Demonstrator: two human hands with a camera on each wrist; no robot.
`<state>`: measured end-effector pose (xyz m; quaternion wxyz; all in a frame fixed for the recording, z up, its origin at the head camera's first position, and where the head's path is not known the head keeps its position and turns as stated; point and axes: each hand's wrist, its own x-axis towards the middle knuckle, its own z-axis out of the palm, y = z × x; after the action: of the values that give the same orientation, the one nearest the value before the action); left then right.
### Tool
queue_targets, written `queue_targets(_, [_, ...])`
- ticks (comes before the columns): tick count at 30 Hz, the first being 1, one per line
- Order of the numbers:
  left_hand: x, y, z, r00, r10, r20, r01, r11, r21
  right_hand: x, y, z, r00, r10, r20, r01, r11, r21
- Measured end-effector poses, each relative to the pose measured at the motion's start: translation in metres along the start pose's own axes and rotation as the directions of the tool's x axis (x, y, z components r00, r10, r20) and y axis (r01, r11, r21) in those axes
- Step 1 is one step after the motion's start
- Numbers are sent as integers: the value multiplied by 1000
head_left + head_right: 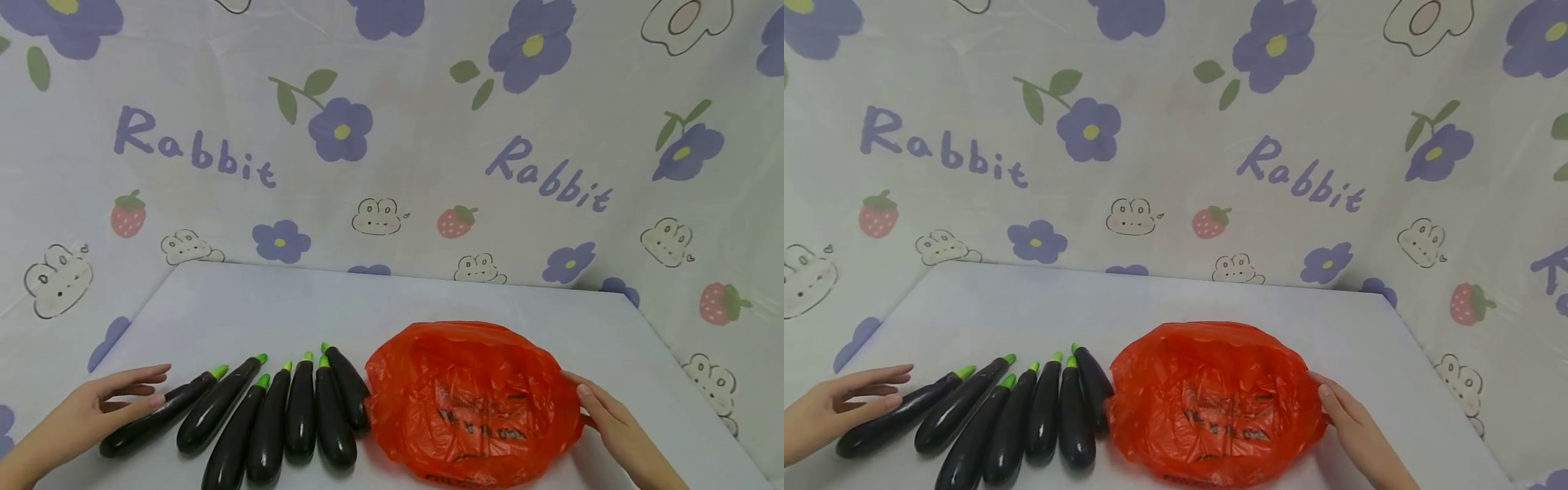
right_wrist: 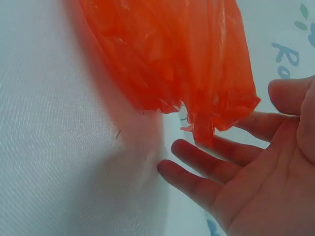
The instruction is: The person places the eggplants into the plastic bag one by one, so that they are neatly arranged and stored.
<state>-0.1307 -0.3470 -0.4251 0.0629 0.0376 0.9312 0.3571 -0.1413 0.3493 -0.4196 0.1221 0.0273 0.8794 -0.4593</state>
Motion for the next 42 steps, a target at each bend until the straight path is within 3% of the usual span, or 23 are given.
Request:
queue_targets(3, [1, -4, 3, 1000, 1, -3, -1, 1000, 11, -3, 2, -2, 1000, 9, 6, -9, 998, 57])
queue_targets(12, [0, -23, 8, 998, 57, 10, -57, 997, -59, -2, 10, -2, 1000, -18, 5, 18, 999, 31])
queue_targets(24, [-1, -21, 8, 997, 46, 60, -38, 991, -130, 2, 13, -3, 999, 37, 22, -38, 999, 29])
queue_targets(33, [1, -19, 8, 995, 9, 100, 3, 993, -118, 1, 14, 0, 998, 66, 1, -66, 998, 17])
queue_targets(42, [1, -19, 10, 989, -91, 120, 98, 993, -60, 2, 13, 3, 997, 78, -9, -79, 997, -7])
